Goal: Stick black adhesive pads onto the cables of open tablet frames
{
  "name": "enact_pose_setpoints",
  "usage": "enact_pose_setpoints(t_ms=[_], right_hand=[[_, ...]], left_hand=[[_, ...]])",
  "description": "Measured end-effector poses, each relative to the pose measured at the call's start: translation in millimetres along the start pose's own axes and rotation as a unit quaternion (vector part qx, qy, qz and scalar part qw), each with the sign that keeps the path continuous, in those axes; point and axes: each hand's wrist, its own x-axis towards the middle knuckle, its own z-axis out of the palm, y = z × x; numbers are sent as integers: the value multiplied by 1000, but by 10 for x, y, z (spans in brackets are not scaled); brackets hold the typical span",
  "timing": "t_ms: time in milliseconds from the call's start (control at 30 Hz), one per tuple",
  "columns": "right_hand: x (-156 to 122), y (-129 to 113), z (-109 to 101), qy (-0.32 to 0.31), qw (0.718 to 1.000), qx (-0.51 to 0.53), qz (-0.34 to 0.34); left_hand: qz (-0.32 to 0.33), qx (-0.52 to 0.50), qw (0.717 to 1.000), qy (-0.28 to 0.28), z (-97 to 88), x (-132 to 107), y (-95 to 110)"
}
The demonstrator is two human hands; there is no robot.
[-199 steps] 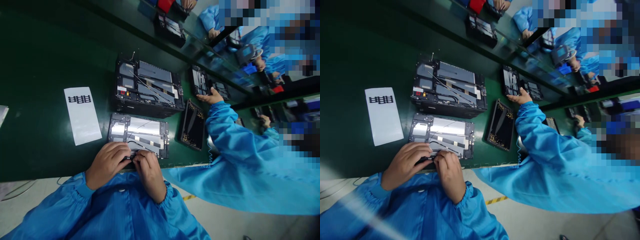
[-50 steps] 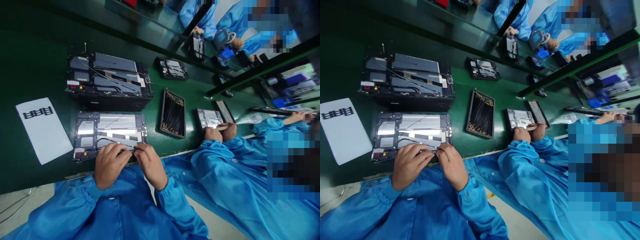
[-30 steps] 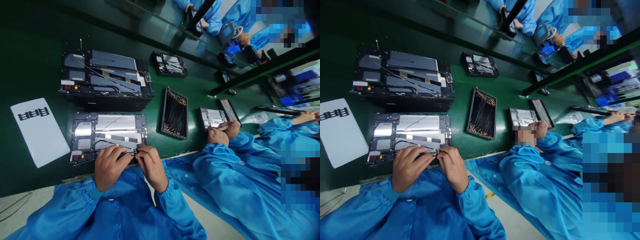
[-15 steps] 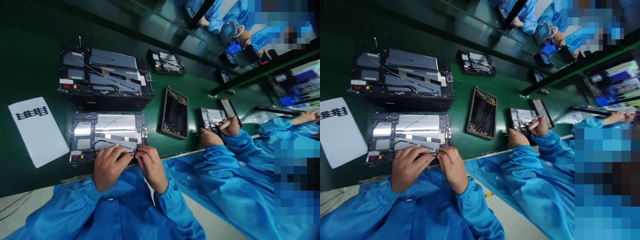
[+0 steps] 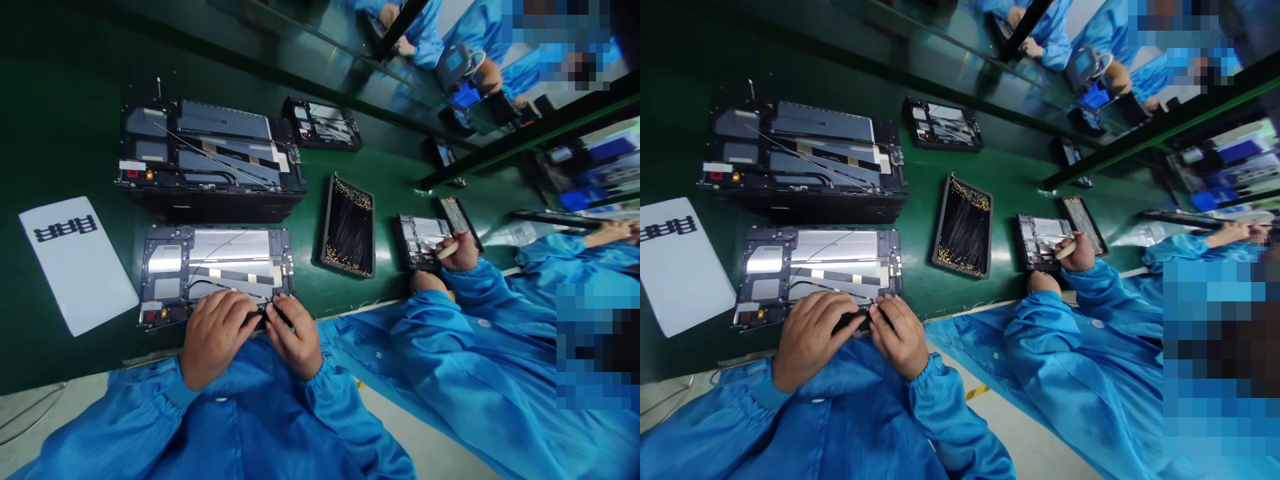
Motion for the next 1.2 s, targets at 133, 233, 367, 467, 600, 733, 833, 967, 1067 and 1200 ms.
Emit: enact_pose_setpoints(t_ms=[133, 233, 367, 467, 600, 733, 833, 967, 1067, 1200], right_hand=[[22, -41, 18, -6, 1000, -6, 0], [14, -87, 20, -15, 1000, -18, 3], [25, -71, -31, -14, 995, 13, 96], [38, 10, -31, -42, 985, -7, 165], [-35, 29, 22, -34, 990, -13, 135], [-139, -131, -159, 4, 996, -21, 92], [67, -194, -416, 28, 997, -19, 76], [865, 46, -484, 80, 993, 12, 87], [1503, 376, -271, 95, 991, 54, 82], [1877, 682, -23, 52, 991, 74, 102]], left_hand=[[-3, -57, 998, 12, -195, -16, -6], [-55, -21, 997, 43, -413, -100, -71], [-227, 48, 972, 32, -627, -314, -308], [-254, 38, 966, -36, -632, -483, -527], [-216, 49, 975, -25, -555, -690, -667], [-186, 95, 978, 16, -717, -889, -528], [-161, 118, 980, 28, -1040, -770, -390], [-160, 102, 978, 85, -1393, -4, -516], [-183, 72, 977, 81, -1462, 665, -817], [-217, 53, 974, 40, -1469, 1056, -1184]])
